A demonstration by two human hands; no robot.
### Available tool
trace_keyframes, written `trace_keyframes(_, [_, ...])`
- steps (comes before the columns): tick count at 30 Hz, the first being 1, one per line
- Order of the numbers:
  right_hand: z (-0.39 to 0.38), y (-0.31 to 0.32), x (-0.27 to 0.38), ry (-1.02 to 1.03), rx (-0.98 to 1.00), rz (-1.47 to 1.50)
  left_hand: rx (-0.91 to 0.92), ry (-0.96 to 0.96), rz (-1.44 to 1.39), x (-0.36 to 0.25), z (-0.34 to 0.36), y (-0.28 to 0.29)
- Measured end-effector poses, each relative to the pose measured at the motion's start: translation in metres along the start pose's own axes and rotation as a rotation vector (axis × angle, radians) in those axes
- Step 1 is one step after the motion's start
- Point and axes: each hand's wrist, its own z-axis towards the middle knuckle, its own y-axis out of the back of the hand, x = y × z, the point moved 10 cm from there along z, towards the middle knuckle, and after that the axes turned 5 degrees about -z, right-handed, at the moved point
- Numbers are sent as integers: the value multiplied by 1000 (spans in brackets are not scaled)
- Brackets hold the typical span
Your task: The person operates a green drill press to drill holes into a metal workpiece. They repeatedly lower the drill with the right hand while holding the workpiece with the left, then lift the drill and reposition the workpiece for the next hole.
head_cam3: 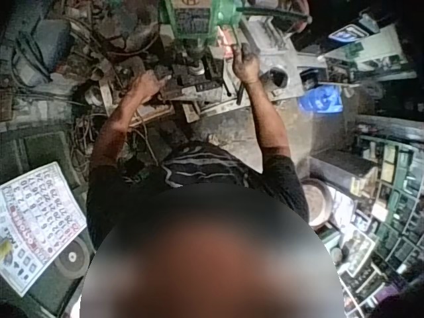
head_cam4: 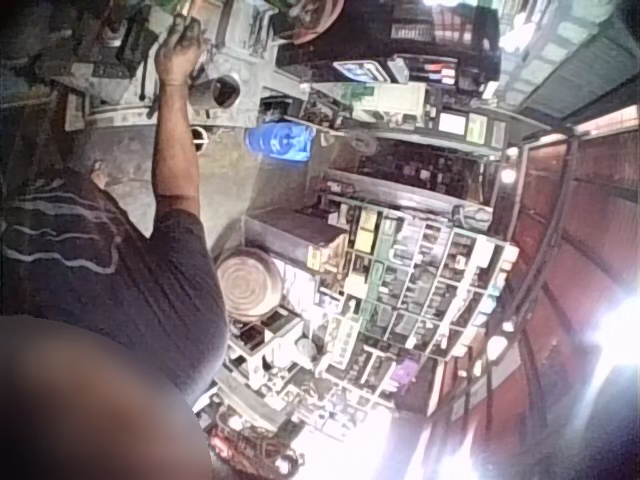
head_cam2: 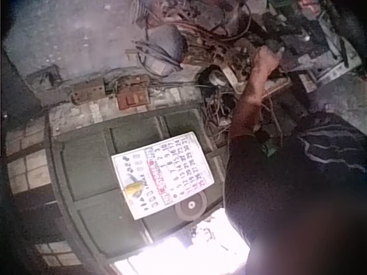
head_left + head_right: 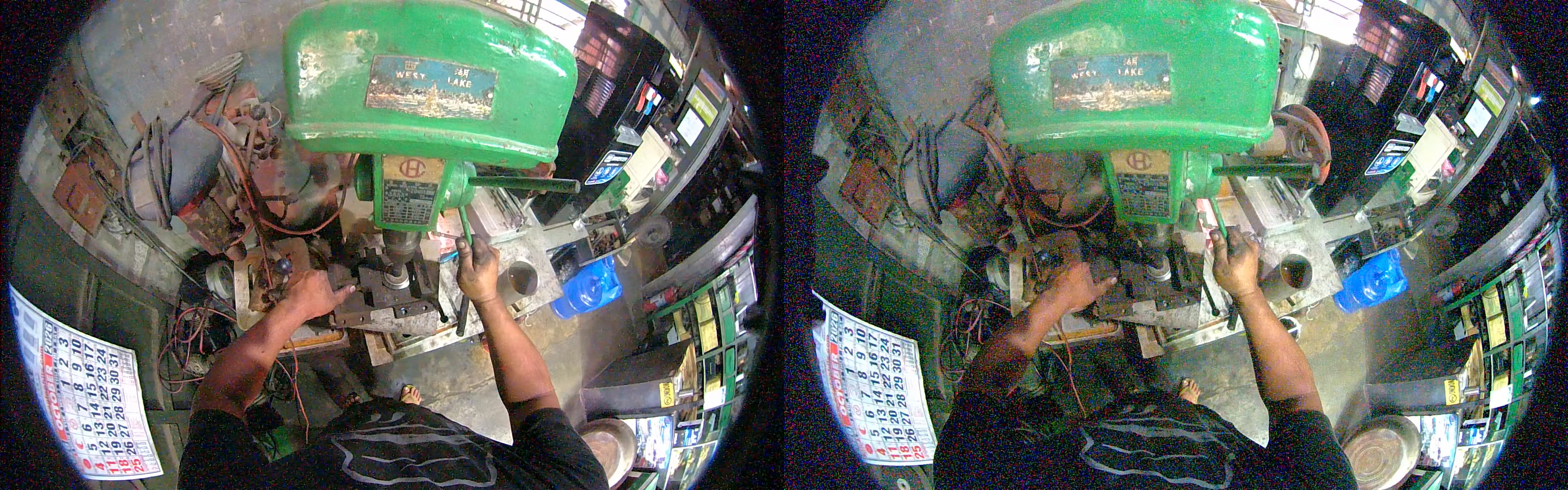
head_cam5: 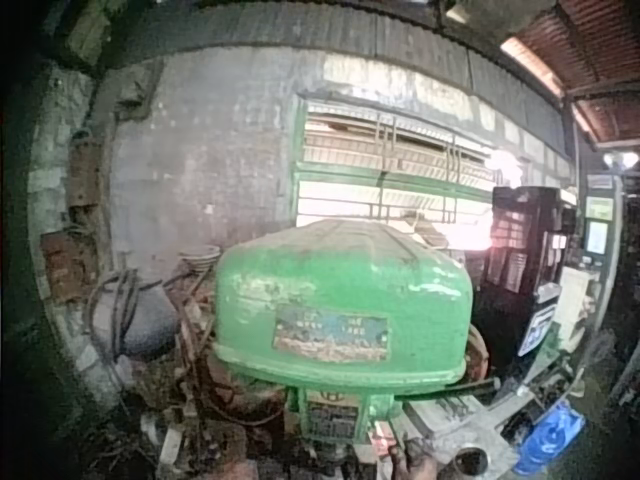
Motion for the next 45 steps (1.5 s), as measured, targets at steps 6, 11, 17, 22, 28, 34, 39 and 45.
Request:
trace_keyframes(6, [0, 0, -1, -19, -6, 20, 14, -3, -3, -2, -1, 1])
trace_keyframes(11, [-1, 0, -2, -16, -4, 6, -47, -32, 9, -6, -4, 7])
trace_keyframes(17, [-1, -2, -4, -32, 8, 43, -128, -96, 8, -1, 4, 0])
trace_keyframes(22, [0, 0, 0, -27, 42, 14, -72, -45, -23, 6, 5, -7])
trace_keyframes(28, [-13, 34, 39, -283, 213, 22, 10, -20, 2, 9, 10, -14])
trace_keyframes(34, [14, 153, 141, -145, 152, 43, -9, -47, -49, 11, 15, -21])
trace_keyframes(39, [120, 190, 171, 222, -153, -126, 4, -54, -70, 9, 16, -20])
trace_keyframes(45, [257, 123, 97, 319, -41, 174, -17, -22, -49, 11, 14, -18])
